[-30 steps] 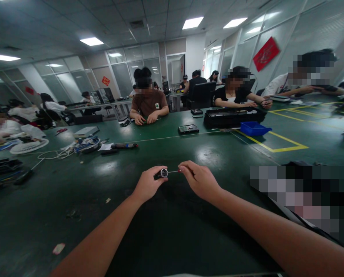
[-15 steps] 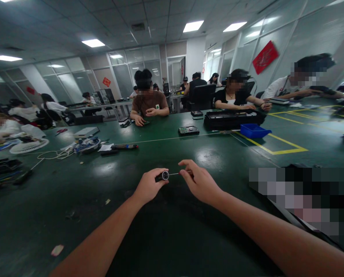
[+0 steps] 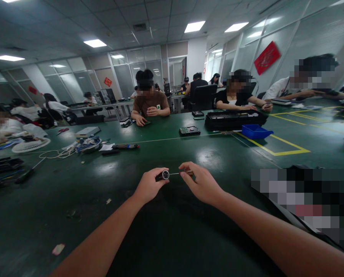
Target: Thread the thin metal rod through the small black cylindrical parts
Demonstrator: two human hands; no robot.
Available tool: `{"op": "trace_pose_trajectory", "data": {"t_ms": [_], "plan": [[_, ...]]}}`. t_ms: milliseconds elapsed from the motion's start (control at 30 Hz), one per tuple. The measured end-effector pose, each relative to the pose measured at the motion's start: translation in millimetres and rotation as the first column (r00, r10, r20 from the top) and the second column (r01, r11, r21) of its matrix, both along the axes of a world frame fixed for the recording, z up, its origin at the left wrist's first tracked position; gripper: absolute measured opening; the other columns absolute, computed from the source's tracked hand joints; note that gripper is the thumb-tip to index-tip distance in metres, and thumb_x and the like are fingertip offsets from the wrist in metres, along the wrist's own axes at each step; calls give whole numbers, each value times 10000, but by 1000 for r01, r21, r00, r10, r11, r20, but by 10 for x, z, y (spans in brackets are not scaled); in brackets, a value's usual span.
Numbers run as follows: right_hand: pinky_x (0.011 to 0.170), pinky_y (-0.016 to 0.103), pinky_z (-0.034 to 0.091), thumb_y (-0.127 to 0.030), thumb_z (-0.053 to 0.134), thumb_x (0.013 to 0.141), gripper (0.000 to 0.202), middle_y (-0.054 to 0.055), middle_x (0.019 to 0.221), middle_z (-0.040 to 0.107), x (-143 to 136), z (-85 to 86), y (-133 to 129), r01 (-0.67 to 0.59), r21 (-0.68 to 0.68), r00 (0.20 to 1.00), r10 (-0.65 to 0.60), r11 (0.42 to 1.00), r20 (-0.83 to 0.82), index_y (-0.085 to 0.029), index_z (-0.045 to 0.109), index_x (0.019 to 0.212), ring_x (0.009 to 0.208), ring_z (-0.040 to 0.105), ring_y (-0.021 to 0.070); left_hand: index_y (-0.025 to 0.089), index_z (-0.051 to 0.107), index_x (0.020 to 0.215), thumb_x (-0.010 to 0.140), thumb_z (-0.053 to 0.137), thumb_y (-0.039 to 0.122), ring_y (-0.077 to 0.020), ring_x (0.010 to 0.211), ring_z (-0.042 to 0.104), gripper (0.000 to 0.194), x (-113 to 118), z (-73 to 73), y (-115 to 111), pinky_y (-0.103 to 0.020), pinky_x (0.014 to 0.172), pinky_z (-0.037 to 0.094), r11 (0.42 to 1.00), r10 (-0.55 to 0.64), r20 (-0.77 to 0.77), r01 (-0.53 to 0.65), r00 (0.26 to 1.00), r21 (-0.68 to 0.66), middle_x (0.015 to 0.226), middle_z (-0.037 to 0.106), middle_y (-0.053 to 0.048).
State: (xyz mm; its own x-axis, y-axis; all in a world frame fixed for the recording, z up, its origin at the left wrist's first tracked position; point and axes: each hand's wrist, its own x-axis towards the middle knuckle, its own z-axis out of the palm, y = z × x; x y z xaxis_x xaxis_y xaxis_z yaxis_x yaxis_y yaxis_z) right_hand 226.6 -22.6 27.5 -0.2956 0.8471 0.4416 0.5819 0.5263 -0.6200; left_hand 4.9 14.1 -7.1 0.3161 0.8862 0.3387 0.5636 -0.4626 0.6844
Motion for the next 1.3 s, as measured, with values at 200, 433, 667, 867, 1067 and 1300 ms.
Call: {"op": "trace_pose_trajectory", "data": {"t_ms": [200, 433, 667, 867, 1067, 1300], "plan": [[567, 296, 402, -314, 426, 998, 220, -3, 717, 640, 4, -18, 21, 35, -17, 999, -35, 999, 36, -216, 595, 1100, 582, 572, 159, 254, 699, 1165, 774, 748, 167, -224, 1158, 620, 404, 16, 7, -12, -400, 1072, 434, 1000, -21, -6, 21, 1000, 0, 1204, 695, -33], [630, 302, 447, -295, 462, 977, 193, 19, 790, 665, 9, -14, 23, 16, -1, 1000, -16, 1000, -4, -205, 575, 1106, 696, 626, 176, 243, 698, 1167, 774, 745, 168, -233, 1158, 619, 404, 20, 12, -10, -413, 1076, 431, 1000, -3, -2, 3, 1000, -10, 1206, 694, -42], [569, 298, 419, -288, 473, 972, 244, -1, 721, 643, 6, -24, 21, 37, -14, 999, -37, 999, -3, -194, 553, 1182, 594, 582, 168, 274, 696, 1181, 773, 756, 171, -221, 1159, 615, 425, 8, -11, -4, -396, 1070, 436, 1000, -20, 9, 21, 1000, -11, 1210, 691, -21], [666, 316, 469, -343, 486, 972, 192, 33, 846, 691, 13, 2, 39, 26, -39, 998, -28, 999, -49, -207, 618, 1006, 750, 647, 188, 271, 691, 1190, 781, 754, 188, -220, 1158, 614, 422, 4, 3, -18, -400, 1066, 439, 1000, -14, -1, 14, 1000, -19, 1218, 688, -24], [593, 303, 426, -310, 438, 985, 235, 15, 767, 671, 0, 7, 26, 49, -35, 999, -49, 998, -5, -205, 615, 1098, 621, 595, 171, 263, 696, 1180, 778, 755, 177, -219, 1149, 619, 416, 8, -13, -4, -383, 1062, 436, 1000, -29, -9, 29, 1000, -5, 1203, 694, -23], [688, 314, 462, -302, 443, 974, 193, 40, 846, 689, 12, 11, 33, 59, -29, 996, -61, 998, -59, -205, 609, 995, 771, 649, 192, 243, 700, 1164, 781, 749, 161, -216, 1140, 623, 394, 28, -1, -12, -374, 1051, 443, 999, -43, 2, 43, 999, -6, 1194, 697, -29]]}}
